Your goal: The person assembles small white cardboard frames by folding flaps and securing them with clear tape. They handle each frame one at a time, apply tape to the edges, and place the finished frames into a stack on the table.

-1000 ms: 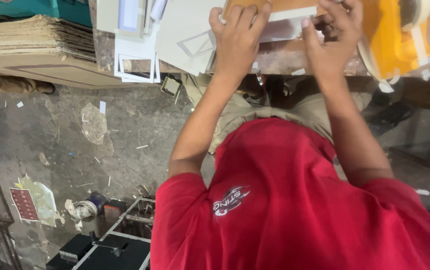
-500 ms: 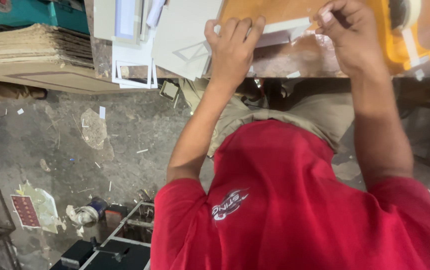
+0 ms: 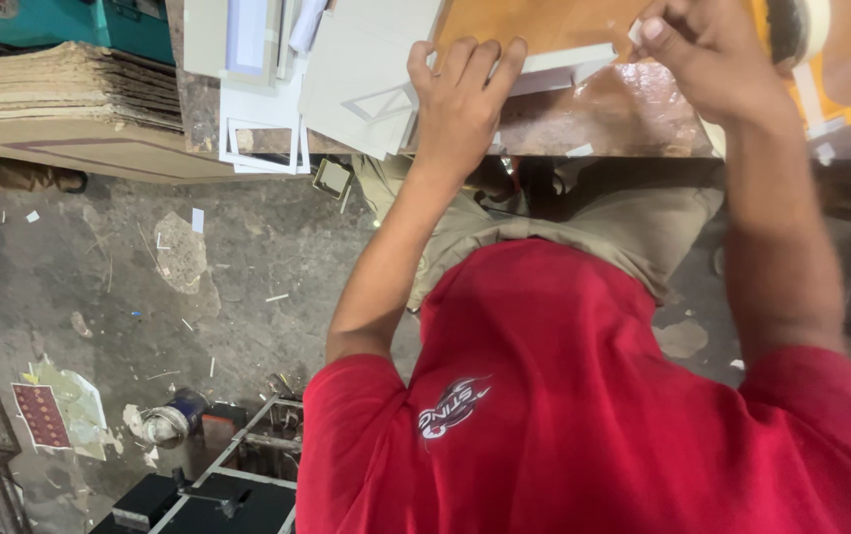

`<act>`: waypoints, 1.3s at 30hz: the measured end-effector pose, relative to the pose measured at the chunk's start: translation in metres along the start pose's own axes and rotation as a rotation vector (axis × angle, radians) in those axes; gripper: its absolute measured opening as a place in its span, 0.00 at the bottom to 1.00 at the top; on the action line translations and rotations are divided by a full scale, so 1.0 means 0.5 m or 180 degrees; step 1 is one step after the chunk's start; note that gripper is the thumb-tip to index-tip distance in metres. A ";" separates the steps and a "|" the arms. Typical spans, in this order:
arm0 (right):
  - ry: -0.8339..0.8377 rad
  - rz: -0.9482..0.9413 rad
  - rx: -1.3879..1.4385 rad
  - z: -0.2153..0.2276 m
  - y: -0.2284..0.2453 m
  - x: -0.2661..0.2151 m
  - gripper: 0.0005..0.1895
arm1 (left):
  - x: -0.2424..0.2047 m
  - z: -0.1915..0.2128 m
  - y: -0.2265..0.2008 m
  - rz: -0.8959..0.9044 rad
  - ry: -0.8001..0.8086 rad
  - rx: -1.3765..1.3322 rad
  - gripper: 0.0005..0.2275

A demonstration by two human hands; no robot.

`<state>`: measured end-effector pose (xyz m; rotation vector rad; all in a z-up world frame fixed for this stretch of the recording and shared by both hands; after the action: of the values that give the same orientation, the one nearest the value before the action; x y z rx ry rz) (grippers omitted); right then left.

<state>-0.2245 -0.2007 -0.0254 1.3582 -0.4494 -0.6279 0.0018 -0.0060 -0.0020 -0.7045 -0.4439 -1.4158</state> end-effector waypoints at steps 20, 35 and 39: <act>0.0783 -0.0280 -0.0405 0.014 0.007 0.037 0.12 | -0.012 -0.008 0.007 -0.0066 0.0053 0.0033 0.16; 0.0637 -0.0290 -0.0922 0.010 0.026 0.035 0.11 | -0.016 -0.003 0.005 -0.0070 0.0117 0.0016 0.16; 0.0895 -0.0166 -0.0752 0.013 0.020 0.048 0.11 | -0.015 0.000 0.005 -0.0055 0.0135 -0.0005 0.16</act>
<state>-0.2088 -0.2202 -0.0160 1.2116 -0.1092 -0.5053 0.0031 -0.0004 -0.0074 -0.6719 -0.4166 -1.4448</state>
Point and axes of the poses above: each hand's wrist, its own x-axis towards the middle knuckle, its own z-axis out of the back of the hand, y = z × x, the point moved 1 cm from there along x, towards the middle knuckle, and after that the axes turned 6 degrees about -y, right-handed, at the moved point
